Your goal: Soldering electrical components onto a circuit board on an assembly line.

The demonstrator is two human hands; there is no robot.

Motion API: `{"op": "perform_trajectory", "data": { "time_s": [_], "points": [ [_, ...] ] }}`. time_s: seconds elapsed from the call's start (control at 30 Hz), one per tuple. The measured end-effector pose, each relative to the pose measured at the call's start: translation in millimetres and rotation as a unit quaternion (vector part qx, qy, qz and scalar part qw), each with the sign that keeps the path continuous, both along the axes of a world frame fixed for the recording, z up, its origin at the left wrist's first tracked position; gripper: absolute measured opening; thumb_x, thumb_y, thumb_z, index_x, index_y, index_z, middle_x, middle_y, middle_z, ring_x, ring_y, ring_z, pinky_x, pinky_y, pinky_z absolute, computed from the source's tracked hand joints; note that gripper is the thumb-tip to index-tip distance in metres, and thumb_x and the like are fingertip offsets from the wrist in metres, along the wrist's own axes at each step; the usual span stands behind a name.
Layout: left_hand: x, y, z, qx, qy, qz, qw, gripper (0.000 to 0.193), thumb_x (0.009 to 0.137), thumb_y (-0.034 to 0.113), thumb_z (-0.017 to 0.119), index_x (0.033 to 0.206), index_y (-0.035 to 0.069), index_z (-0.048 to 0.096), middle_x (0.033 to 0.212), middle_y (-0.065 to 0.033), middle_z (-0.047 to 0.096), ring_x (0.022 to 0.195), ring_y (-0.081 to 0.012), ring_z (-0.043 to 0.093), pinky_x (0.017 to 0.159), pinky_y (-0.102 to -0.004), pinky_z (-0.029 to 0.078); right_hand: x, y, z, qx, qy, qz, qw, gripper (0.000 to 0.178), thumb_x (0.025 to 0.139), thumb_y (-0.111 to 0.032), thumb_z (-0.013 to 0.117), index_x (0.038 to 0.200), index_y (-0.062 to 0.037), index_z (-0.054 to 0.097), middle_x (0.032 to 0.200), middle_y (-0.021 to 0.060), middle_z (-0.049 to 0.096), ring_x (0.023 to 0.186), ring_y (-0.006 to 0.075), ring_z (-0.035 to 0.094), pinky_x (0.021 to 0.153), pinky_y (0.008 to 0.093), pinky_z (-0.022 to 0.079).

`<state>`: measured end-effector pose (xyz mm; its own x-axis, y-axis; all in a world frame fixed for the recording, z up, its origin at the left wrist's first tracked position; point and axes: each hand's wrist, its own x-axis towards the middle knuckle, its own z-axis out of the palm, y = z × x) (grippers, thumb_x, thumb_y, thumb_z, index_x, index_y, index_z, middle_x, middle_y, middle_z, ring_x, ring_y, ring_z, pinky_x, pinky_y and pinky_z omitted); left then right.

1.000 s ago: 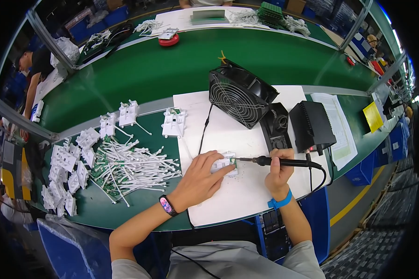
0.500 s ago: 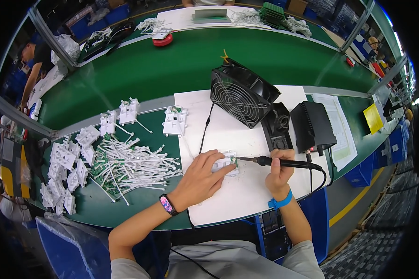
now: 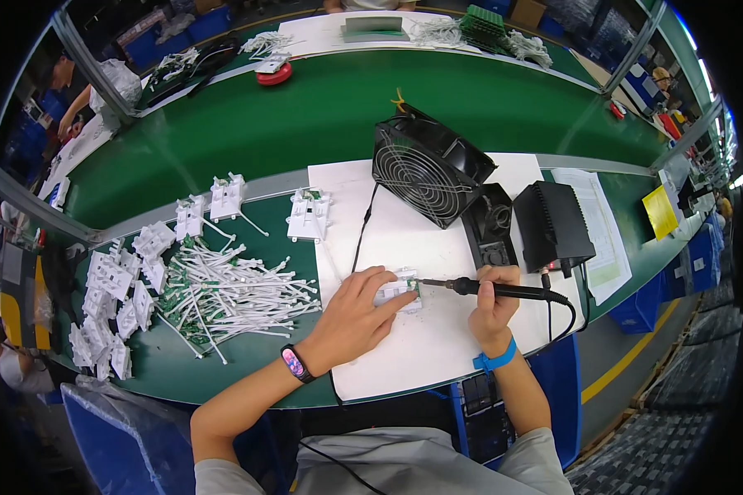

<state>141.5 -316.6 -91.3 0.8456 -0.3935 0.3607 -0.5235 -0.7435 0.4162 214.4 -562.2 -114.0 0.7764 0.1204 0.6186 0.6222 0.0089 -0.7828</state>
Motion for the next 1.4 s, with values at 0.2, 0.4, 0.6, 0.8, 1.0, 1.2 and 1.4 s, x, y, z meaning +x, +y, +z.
{"op": "perform_trajectory", "data": {
  "time_s": [0.2, 0.4, 0.6, 0.8, 1.0, 1.2, 1.4],
  "points": [
    [-1, 1, 0, -0.017, 0.002, 0.002, 1.000, 0.051, 0.086, 0.008, 0.071, 0.136, 0.014, 0.063, 0.133, -0.0128, 0.054, 0.131, -0.0338, 0.049, 0.107, -0.0454, 0.044, -6, 4, 8, -0.012, 0.045, -0.011, 0.999, 0.009, 0.101, -0.011, 0.051, 0.100, -0.0049, 0.044, 0.079, 0.0031, 0.043, 0.073, 0.0111, 0.038, 0.068, 0.0272, 0.033],
    [-2, 1, -2, -0.041, 0.016, 0.009, 0.999, 0.055, 0.084, 0.008, 0.072, 0.138, 0.011, 0.062, 0.135, -0.0136, 0.055, 0.132, -0.0358, 0.050, 0.109, -0.0450, 0.043, -2, 0, 3, -0.011, 0.017, -0.004, 1.000, 0.013, 0.104, -0.013, 0.056, 0.101, -0.0057, 0.046, 0.079, 0.0002, 0.051, 0.064, 0.0047, 0.041, 0.059, 0.0227, 0.034],
    [-2, 0, 1, -0.014, 0.011, 0.006, 1.000, 0.057, 0.085, 0.009, 0.072, 0.140, 0.011, 0.061, 0.135, -0.0143, 0.055, 0.132, -0.0359, 0.050, 0.109, -0.0450, 0.043, -4, 0, 6, -0.022, 0.042, -0.018, 0.999, 0.011, 0.104, -0.013, 0.054, 0.101, -0.0056, 0.045, 0.080, 0.0009, 0.048, 0.069, 0.0071, 0.039, 0.063, 0.0241, 0.033],
    [-3, -1, 3, 0.039, 0.001, 0.004, 0.999, 0.057, 0.088, 0.009, 0.069, 0.144, 0.009, 0.058, 0.138, -0.0181, 0.052, 0.135, -0.0377, 0.047, 0.111, -0.0471, 0.042, -4, 0, 2, 0.033, 0.016, -0.048, 0.998, 0.010, 0.103, -0.012, 0.052, 0.102, -0.0049, 0.046, 0.080, 0.0029, 0.048, 0.071, 0.0090, 0.040, 0.066, 0.0241, 0.035],
    [-3, -1, 1, 0.036, 0.021, 0.016, 0.999, 0.059, 0.088, 0.004, 0.067, 0.146, 0.013, 0.057, 0.146, -0.0218, 0.049, 0.142, -0.0436, 0.041, 0.118, -0.0504, 0.038, -6, -3, 3, 0.082, 0.011, 0.003, 0.997, 0.011, 0.102, -0.010, 0.054, 0.101, -0.0035, 0.046, 0.078, 0.0031, 0.051, 0.064, 0.0073, 0.042, 0.058, 0.0239, 0.034],
    [0, 0, 4, -0.012, 0.058, 0.005, 0.998, 0.063, 0.085, -0.004, 0.066, 0.145, 0.013, 0.058, 0.149, -0.0214, 0.046, 0.142, -0.0456, 0.042, 0.118, -0.0511, 0.038, -3, -6, -2, 0.021, -0.034, 0.044, 0.998, 0.013, 0.098, -0.009, 0.058, 0.096, -0.0020, 0.047, 0.068, 0.0040, 0.050, 0.055, 0.0092, 0.042, 0.051, 0.0271, 0.033],
    [-1, -1, 8, -0.023, 0.068, 0.004, 0.997, 0.061, 0.086, -0.005, 0.065, 0.144, 0.013, 0.059, 0.149, -0.0225, 0.046, 0.141, -0.0468, 0.042, 0.118, -0.0517, 0.038, -3, -6, -3, 0.010, -0.026, 0.054, 0.998, 0.013, 0.095, -0.007, 0.060, 0.095, -0.0015, 0.048, 0.067, 0.0064, 0.053, 0.053, 0.0118, 0.044, 0.051, 0.0281, 0.034]
  ]
}}
